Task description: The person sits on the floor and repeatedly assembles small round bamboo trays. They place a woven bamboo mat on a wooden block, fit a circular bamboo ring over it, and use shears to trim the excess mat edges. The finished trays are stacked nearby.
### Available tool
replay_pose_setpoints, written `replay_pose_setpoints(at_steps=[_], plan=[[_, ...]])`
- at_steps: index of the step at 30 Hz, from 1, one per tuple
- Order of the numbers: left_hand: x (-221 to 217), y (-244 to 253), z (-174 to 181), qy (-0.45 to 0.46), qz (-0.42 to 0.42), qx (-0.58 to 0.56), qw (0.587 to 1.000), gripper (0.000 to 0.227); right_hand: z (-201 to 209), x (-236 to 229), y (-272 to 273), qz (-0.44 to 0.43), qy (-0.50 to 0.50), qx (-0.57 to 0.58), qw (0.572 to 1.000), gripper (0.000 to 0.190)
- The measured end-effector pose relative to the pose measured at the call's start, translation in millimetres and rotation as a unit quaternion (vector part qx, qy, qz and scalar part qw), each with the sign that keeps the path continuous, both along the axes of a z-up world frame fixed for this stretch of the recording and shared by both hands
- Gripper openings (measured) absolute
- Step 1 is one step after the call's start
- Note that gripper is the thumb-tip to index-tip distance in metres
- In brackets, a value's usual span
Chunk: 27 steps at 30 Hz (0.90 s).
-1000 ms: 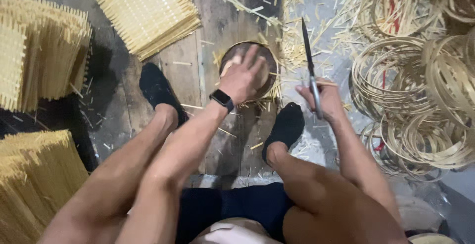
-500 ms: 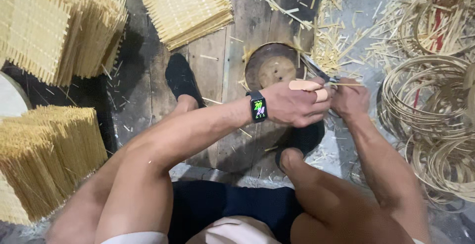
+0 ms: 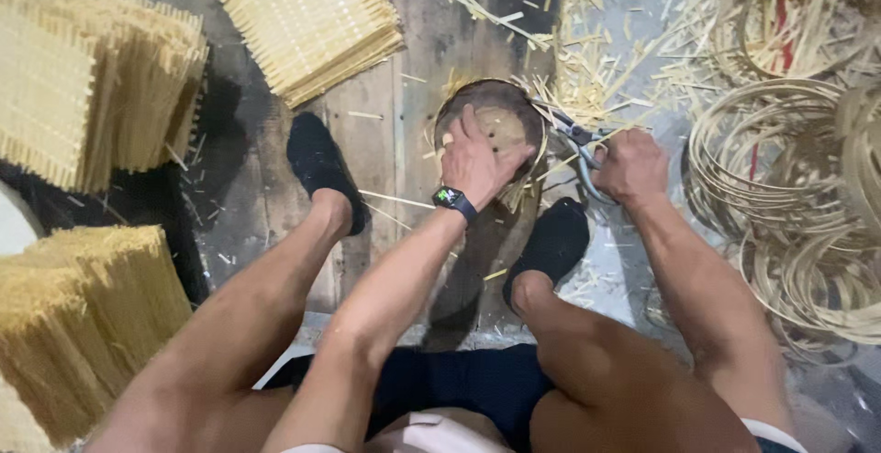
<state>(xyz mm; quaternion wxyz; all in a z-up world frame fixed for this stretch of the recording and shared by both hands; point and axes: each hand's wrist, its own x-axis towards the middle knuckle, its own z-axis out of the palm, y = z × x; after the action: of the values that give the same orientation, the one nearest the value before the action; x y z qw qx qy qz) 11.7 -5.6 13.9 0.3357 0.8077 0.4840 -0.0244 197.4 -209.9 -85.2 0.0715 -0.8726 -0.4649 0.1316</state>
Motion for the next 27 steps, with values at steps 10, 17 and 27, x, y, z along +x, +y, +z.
replay_pose_setpoints(at_steps=[10, 17, 27], plan=[[-4, 2, -10, -0.009, -0.108, 0.054, 0.993, 0.117, 33, 7, 28, -0.017, 0.056, -0.079, 0.995, 0.031], [-8, 16, -14, -0.050, -0.196, 0.065, 0.977, 0.112, 29, -2, 44, 0.011, -0.027, -0.027, 0.999, 0.049], [-5, -1, -8, -0.016, -0.125, 0.051, 0.991, 0.120, 34, -1, 48, -0.013, -0.049, -0.027, 0.998, 0.057]])
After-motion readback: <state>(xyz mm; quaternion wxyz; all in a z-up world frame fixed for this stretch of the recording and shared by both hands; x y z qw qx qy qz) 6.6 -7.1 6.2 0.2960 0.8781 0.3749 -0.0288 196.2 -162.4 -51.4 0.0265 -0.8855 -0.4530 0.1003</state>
